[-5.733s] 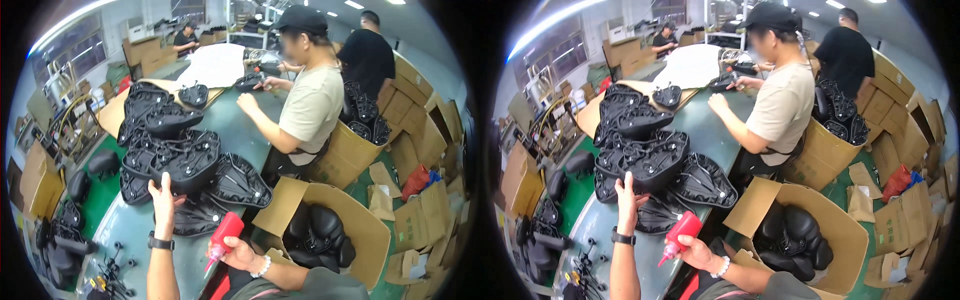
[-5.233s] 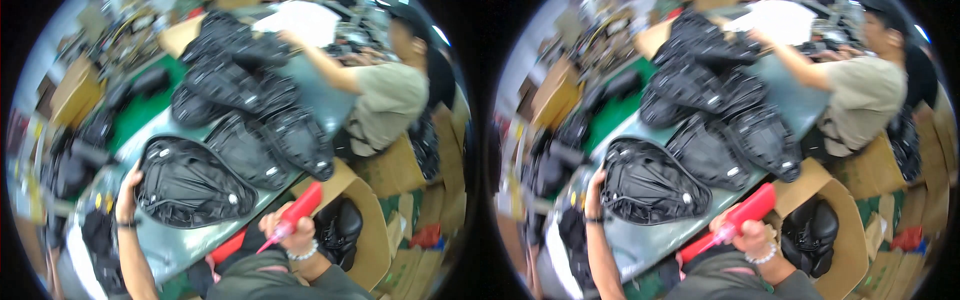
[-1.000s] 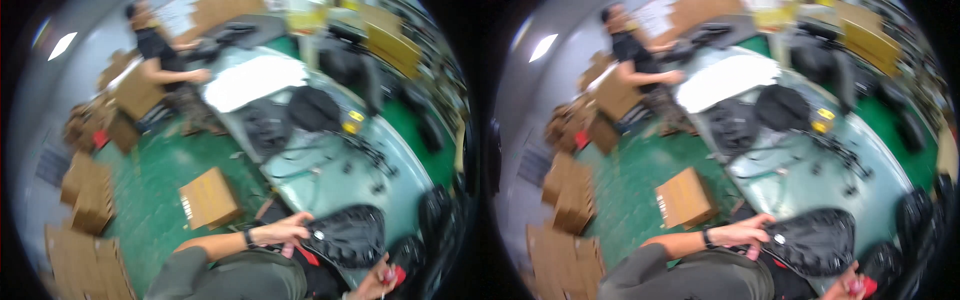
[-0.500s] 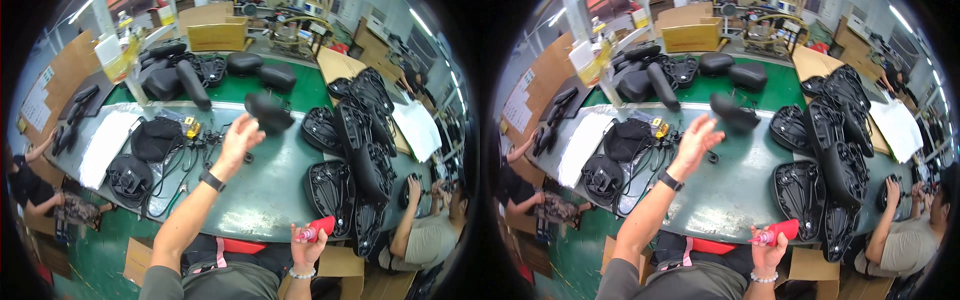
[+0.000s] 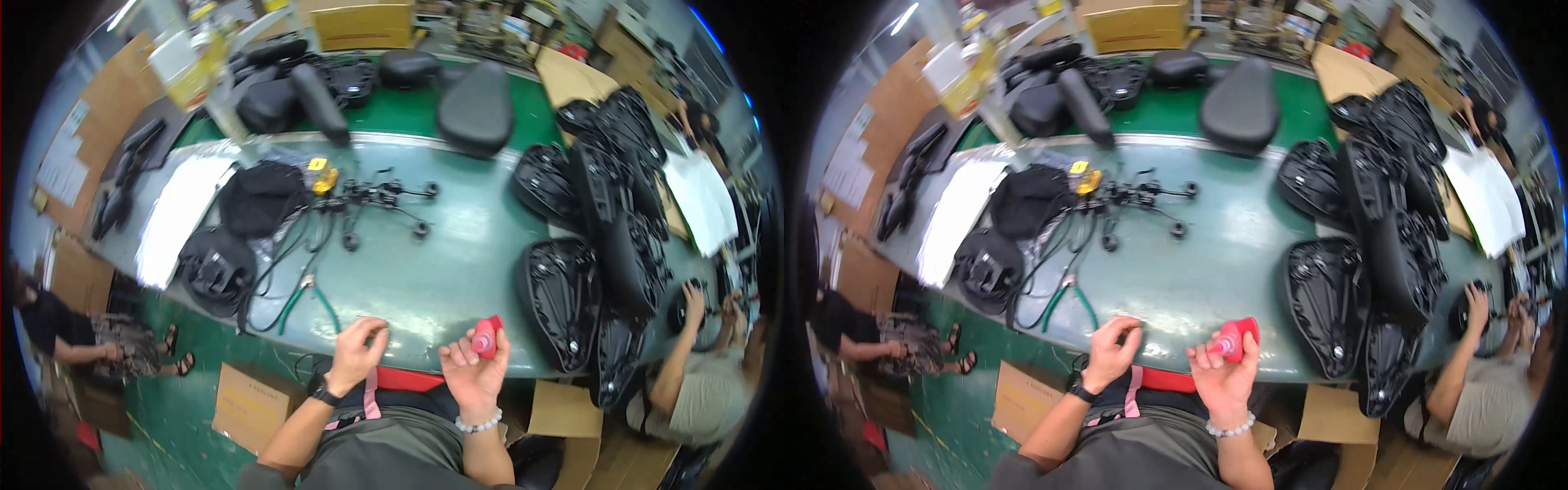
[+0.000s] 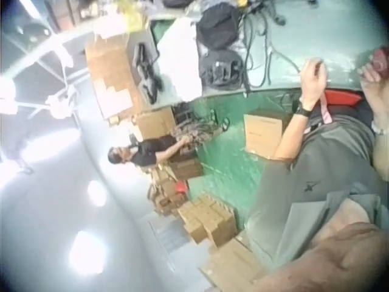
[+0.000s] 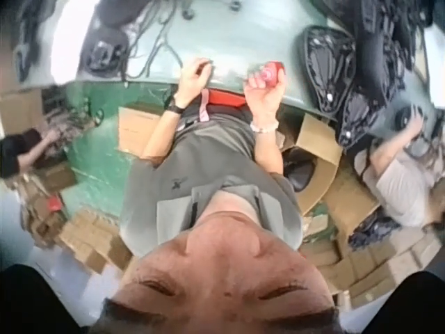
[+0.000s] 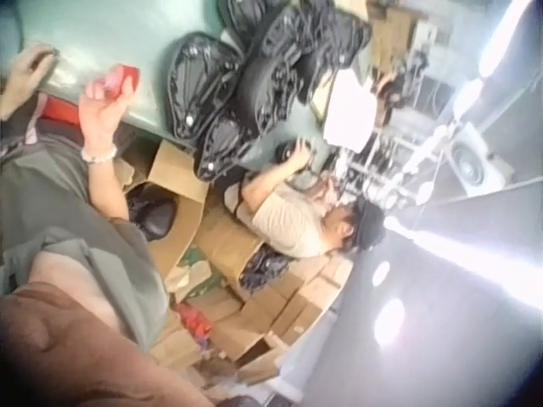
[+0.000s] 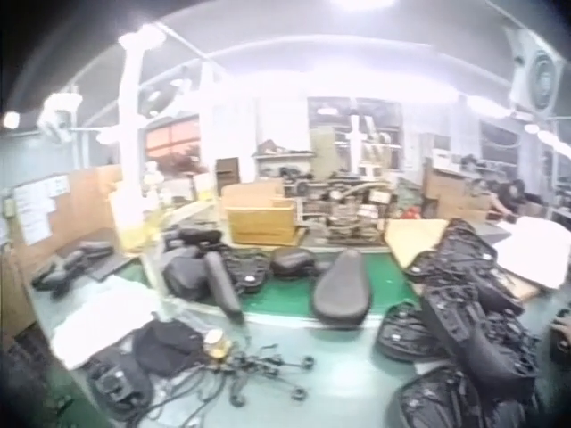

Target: Applying adhesive to the underside of bicycle seats on a factory assembly line.

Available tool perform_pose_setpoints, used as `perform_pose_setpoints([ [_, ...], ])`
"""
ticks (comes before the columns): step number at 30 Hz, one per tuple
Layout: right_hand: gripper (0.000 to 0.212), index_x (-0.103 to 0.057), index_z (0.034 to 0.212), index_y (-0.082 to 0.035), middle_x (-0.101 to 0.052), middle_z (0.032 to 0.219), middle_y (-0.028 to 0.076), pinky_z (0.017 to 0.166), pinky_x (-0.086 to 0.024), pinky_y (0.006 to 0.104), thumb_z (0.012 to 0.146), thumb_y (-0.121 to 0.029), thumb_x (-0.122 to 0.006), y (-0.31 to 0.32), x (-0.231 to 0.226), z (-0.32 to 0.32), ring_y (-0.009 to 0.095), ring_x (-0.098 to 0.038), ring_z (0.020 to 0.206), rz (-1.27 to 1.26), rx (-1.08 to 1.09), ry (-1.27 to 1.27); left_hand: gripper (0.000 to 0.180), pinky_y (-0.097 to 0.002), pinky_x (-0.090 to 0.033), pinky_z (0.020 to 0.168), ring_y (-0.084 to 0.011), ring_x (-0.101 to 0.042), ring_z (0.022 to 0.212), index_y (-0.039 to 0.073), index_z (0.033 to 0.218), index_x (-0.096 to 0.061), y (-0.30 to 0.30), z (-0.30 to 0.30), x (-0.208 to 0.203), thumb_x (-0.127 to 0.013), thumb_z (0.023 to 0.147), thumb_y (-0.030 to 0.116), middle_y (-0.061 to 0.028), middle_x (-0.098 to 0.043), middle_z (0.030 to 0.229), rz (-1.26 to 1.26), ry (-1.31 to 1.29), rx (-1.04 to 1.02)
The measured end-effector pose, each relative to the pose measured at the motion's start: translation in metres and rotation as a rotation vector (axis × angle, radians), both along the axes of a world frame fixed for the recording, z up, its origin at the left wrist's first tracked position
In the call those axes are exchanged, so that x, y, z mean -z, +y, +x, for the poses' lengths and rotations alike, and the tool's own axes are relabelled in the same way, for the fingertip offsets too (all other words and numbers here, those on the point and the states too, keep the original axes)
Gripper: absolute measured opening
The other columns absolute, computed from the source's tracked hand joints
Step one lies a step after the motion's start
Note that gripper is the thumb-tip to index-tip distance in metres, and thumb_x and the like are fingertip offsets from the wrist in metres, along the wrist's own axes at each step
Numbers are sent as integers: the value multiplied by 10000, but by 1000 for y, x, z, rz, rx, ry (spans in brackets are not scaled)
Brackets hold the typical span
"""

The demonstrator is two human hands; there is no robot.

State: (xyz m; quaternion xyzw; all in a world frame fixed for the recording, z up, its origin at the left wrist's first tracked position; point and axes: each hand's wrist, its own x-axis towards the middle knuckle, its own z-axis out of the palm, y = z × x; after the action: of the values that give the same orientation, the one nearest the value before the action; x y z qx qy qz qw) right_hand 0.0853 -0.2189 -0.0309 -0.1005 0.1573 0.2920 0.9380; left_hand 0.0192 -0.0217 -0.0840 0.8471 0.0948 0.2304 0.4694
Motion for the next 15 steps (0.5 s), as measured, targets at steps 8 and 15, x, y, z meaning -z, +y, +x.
perform_pose_setpoints([
  [8, 371, -587, 752, -69, -396, 477, -50, 703, -457, 328, 874, -417, -536, 130, 12, 26, 117, -400, 472, 135, -260, 175, 72, -389, -478, 661, -347, -600, 747, -13, 864, -589, -1, -12, 10, -591, 832, 50, -164, -606, 820, -184, -197, -272],
  [15, 366, -525, 726, -74, -375, 468, -53, 614, -430, 263, 883, -405, -515, 149, 39, 40, 103, -386, 463, 113, -256, 124, 357, -428, -446, 900, -394, -538, 1042, -29, 1083, -539, 18, 2, -4, -665, 791, 133, -206, -565, 1098, -218, -279, -344],
])
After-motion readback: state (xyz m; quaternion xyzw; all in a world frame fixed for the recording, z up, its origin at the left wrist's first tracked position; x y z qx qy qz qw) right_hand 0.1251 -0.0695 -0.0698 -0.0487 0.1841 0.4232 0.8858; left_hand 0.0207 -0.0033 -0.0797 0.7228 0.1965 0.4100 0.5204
